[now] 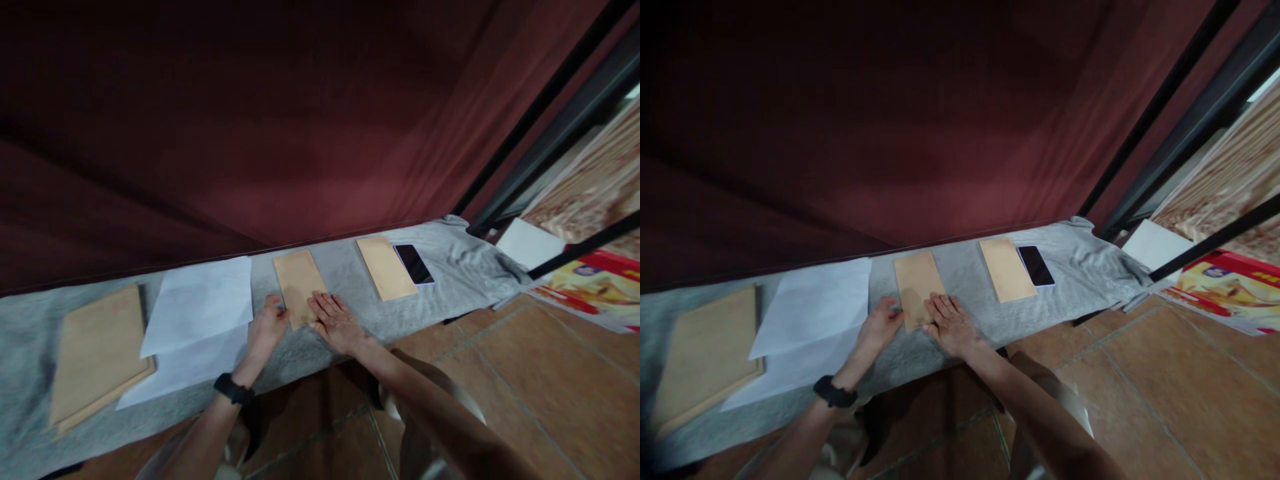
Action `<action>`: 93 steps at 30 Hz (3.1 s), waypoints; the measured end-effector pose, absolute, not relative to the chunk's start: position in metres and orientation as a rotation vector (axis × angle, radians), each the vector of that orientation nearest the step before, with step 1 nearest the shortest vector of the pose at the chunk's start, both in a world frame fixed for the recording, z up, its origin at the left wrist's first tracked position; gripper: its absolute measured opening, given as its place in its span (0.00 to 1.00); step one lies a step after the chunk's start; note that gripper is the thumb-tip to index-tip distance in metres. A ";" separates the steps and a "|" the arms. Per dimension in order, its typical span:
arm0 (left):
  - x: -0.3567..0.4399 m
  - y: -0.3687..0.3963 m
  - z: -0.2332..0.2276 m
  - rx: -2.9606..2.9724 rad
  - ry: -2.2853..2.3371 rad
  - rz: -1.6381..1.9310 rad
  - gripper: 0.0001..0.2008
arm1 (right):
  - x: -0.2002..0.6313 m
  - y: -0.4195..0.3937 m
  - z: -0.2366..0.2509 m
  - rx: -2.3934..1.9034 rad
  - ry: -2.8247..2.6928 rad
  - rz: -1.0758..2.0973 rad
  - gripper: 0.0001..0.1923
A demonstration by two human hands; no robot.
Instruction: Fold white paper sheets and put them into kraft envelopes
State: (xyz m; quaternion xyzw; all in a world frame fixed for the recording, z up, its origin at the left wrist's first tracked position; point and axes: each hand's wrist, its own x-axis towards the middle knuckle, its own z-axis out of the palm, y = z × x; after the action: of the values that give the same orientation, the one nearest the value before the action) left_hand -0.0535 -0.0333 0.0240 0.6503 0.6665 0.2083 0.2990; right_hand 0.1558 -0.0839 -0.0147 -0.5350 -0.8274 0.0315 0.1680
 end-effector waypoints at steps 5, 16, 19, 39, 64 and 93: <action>-0.042 -0.034 0.019 2.267 1.630 0.814 0.19 | 0.154 -0.084 -0.014 -1.525 -2.326 0.081 0.31; 0.006 0.074 -0.003 2.584 1.532 0.390 0.29 | 0.150 -0.086 -0.008 -1.476 -2.268 0.178 0.30; 0.010 0.087 0.000 2.558 1.579 0.384 0.29 | 0.151 -0.078 -0.002 -1.474 -2.213 0.283 0.26; -0.032 -0.090 -0.015 2.809 1.189 0.314 0.30 | 0.168 -0.064 0.013 -1.526 -1.947 0.561 0.14; -0.023 -0.089 0.016 2.721 1.554 0.261 0.19 | 0.164 -0.079 0.002 -1.752 -1.964 0.287 0.22; 0.010 -0.058 0.051 0.932 1.201 1.305 0.19 | 0.142 -0.078 0.031 -1.202 -2.021 0.419 0.38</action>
State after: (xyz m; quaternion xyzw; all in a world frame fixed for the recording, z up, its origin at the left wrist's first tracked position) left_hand 0.0102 -0.0577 0.0513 0.3920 0.5050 0.5488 0.5386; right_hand 0.1424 -0.0778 0.0312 -0.4680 -0.7868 0.1631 0.3677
